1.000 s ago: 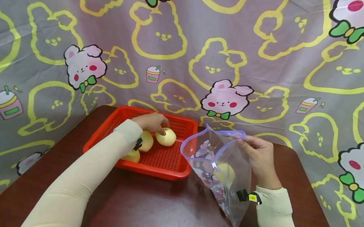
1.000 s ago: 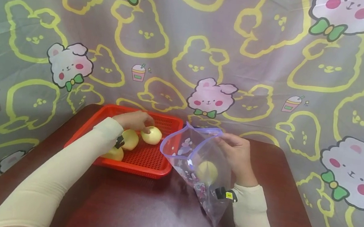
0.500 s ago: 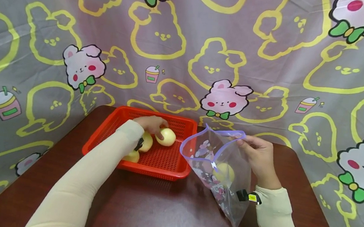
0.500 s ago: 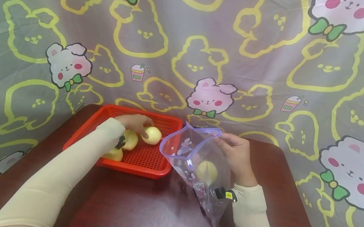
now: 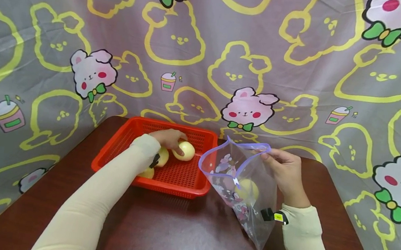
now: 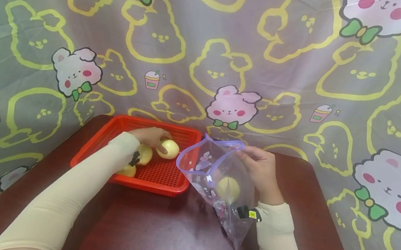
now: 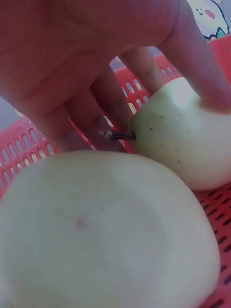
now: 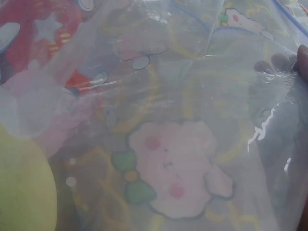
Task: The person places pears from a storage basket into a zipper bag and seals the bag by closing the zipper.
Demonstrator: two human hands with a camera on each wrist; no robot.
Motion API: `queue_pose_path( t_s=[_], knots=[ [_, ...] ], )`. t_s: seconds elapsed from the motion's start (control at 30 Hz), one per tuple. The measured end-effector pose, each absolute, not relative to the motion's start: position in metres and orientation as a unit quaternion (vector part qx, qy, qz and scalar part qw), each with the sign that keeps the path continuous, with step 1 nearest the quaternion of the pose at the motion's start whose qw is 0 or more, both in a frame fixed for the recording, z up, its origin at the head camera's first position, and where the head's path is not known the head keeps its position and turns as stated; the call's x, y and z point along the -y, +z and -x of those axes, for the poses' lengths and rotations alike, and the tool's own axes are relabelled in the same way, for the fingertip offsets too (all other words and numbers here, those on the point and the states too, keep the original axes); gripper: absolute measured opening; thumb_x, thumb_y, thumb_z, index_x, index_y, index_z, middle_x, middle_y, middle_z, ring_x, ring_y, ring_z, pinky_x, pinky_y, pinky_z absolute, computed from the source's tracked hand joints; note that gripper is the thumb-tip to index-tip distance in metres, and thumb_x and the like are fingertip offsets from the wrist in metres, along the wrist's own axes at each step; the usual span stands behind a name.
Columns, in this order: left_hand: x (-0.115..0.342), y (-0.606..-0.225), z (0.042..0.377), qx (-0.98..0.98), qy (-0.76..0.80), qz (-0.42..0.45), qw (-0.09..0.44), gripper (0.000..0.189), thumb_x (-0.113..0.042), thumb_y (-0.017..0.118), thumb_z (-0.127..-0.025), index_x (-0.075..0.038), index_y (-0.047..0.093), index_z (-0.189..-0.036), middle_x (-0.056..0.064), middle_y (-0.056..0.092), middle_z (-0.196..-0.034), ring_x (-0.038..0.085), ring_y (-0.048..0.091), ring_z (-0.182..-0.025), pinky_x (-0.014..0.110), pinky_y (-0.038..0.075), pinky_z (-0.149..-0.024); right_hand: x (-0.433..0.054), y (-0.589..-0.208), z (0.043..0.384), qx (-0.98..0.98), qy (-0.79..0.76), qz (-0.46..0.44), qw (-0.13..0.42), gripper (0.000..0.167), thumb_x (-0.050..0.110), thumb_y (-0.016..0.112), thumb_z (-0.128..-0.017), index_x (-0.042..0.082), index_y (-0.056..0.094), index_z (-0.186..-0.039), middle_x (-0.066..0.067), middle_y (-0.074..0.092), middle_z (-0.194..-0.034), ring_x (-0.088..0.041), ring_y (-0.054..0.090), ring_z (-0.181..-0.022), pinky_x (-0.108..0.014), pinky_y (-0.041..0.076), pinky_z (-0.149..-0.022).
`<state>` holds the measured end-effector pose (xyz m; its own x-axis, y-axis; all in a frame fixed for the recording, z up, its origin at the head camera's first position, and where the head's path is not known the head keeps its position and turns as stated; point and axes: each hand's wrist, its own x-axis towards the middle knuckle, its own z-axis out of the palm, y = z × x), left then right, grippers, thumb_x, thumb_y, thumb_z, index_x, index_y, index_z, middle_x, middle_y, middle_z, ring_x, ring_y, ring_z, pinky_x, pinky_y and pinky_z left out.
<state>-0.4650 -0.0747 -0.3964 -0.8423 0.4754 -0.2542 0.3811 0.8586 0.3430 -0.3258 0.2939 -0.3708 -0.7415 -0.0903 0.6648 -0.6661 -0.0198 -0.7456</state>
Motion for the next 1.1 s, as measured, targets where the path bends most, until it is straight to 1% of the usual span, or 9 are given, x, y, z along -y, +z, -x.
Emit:
queue_pose_path(
  t_s=[0.23,0.4,0.5,0.6,0.77,0.87,0.93,1.0,1.1],
  knots=[
    [0.068,-0.400,0.465,-0.945,0.143,-0.243,0.169,0.068,-0.037,0.080,-0.081,-0.016,0.053,-0.140,0.008,0.052,-0.138,0.025,0.049,-0.122,0.042,0.038,-0.101,-0.293,-0.370,0.325,0.655,0.664,-0.289,0.218,0.013,-0.011,0.067,-0.085,-0.016,0.068,-0.097,-0.008,0.074,-0.090,-0.012,0.066,-0.076,-0.020,0.046,-0.060],
    [0.066,-0.402,0.468,-0.947,0.146,-0.235,0.165,0.067,-0.039,0.080,-0.080,-0.019,0.053,-0.138,0.006,0.054,-0.134,0.023,0.051,-0.116,0.042,0.040,-0.098,-0.292,-0.368,0.324,0.655,0.665,-0.285,0.218,0.014,-0.012,0.067,-0.084,-0.017,0.068,-0.097,-0.008,0.074,-0.090,-0.011,0.061,-0.066,-0.020,0.043,-0.054],
    [0.066,-0.404,0.468,-0.943,0.160,-0.236,0.170,0.065,-0.039,0.080,-0.079,-0.018,0.054,-0.135,0.006,0.056,-0.128,0.023,0.052,-0.111,0.041,0.041,-0.096,-0.292,-0.367,0.324,0.655,0.666,-0.283,0.221,0.013,-0.011,0.069,-0.084,-0.016,0.069,-0.096,-0.007,0.074,-0.088,-0.010,0.050,-0.057,-0.022,0.035,-0.047],
    [0.065,-0.407,0.470,-0.937,0.174,-0.246,0.176,0.063,-0.038,0.081,-0.079,-0.018,0.055,-0.133,0.005,0.056,-0.125,0.022,0.052,-0.109,0.040,0.041,-0.095,-0.291,-0.368,0.324,0.649,0.672,-0.284,0.218,0.012,-0.010,0.069,-0.084,-0.016,0.069,-0.095,-0.007,0.074,-0.088,-0.010,0.049,-0.056,-0.022,0.034,-0.046],
    [0.064,-0.413,0.474,-0.933,0.180,-0.263,0.169,0.062,-0.038,0.082,-0.076,-0.019,0.056,-0.129,0.003,0.056,-0.124,0.021,0.052,-0.107,0.039,0.042,-0.092,-0.291,-0.368,0.325,0.644,0.678,-0.281,0.218,0.011,-0.011,0.069,-0.084,-0.014,0.070,-0.094,-0.008,0.074,-0.088,-0.009,0.053,-0.058,-0.021,0.037,-0.048],
    [0.063,-0.415,0.475,-0.932,0.181,-0.270,0.162,0.062,-0.038,0.084,-0.074,-0.019,0.056,-0.126,0.004,0.056,-0.122,0.022,0.052,-0.106,0.039,0.042,-0.092,-0.291,-0.369,0.325,0.646,0.674,-0.286,0.217,0.011,-0.011,0.068,-0.084,-0.015,0.070,-0.095,-0.008,0.074,-0.088,-0.008,0.050,-0.056,-0.020,0.035,-0.046],
    [0.062,-0.415,0.475,-0.932,0.182,-0.271,0.157,0.063,-0.037,0.085,-0.074,-0.019,0.056,-0.127,0.004,0.057,-0.120,0.022,0.052,-0.105,0.039,0.042,-0.092,-0.292,-0.369,0.325,0.651,0.668,-0.288,0.217,0.012,-0.010,0.068,-0.085,-0.015,0.069,-0.095,-0.008,0.074,-0.088,-0.009,0.053,-0.058,-0.020,0.036,-0.047],
    [0.062,-0.414,0.475,-0.932,0.184,-0.270,0.154,0.064,-0.036,0.086,-0.073,-0.018,0.056,-0.127,0.004,0.058,-0.118,0.022,0.053,-0.103,0.039,0.043,-0.091,-0.292,-0.370,0.326,0.653,0.664,-0.292,0.217,0.012,-0.010,0.068,-0.085,-0.016,0.069,-0.096,-0.009,0.074,-0.089,-0.010,0.061,-0.064,-0.020,0.040,-0.051],
    [0.062,-0.413,0.474,-0.933,0.184,-0.270,0.149,0.063,-0.033,0.086,-0.073,-0.018,0.057,-0.127,0.004,0.059,-0.115,0.022,0.054,-0.100,0.038,0.044,-0.089,-0.292,-0.369,0.326,0.656,0.661,-0.295,0.216,0.012,-0.010,0.068,-0.085,-0.017,0.068,-0.096,-0.011,0.073,-0.090,-0.015,0.069,-0.079,-0.021,0.048,-0.061]
  ],
)
